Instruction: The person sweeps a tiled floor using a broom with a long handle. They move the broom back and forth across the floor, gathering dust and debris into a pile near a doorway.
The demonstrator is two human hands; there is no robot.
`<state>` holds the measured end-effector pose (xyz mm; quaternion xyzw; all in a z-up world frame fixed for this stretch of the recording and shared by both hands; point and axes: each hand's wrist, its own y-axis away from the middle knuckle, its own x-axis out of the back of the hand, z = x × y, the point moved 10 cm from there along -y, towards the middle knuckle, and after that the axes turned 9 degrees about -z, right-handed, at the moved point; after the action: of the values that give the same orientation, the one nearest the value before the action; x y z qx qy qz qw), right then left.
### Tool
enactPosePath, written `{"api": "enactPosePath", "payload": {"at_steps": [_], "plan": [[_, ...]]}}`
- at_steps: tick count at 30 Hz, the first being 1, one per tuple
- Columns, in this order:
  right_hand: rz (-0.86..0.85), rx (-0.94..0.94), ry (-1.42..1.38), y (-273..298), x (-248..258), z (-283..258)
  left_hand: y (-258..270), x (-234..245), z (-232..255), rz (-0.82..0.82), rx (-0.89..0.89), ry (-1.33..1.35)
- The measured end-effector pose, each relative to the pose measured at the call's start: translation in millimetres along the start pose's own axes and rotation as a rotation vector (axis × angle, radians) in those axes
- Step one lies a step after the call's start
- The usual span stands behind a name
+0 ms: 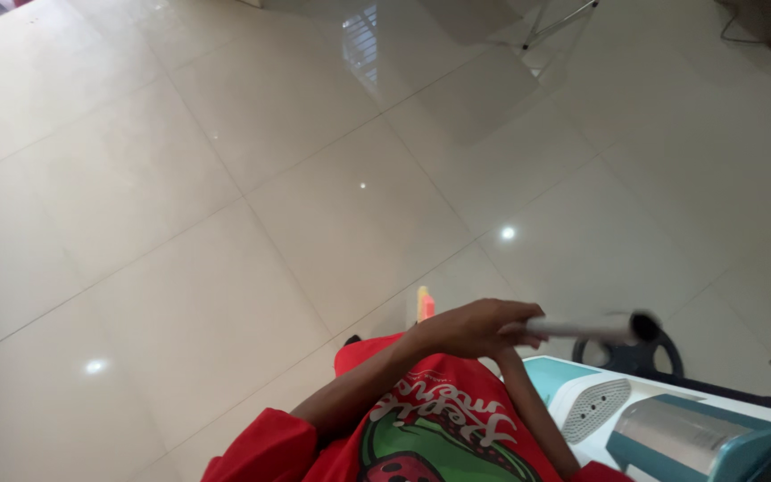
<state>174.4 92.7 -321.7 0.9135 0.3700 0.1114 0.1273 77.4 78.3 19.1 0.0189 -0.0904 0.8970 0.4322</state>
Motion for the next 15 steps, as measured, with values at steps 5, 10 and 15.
{"api": "enactPosePath", "payload": {"at_steps": [5,10,15], "plan": [[0.143,-0.127,0.042,18,44,16,-31,-4,14,0.025,-0.090,-0.053],[0.238,-0.253,0.114,5,56,28,-12,34,15,0.264,-0.214,0.169],[0.385,-0.436,0.160,-6,59,42,35,65,-1,0.619,-0.277,0.164]]}}
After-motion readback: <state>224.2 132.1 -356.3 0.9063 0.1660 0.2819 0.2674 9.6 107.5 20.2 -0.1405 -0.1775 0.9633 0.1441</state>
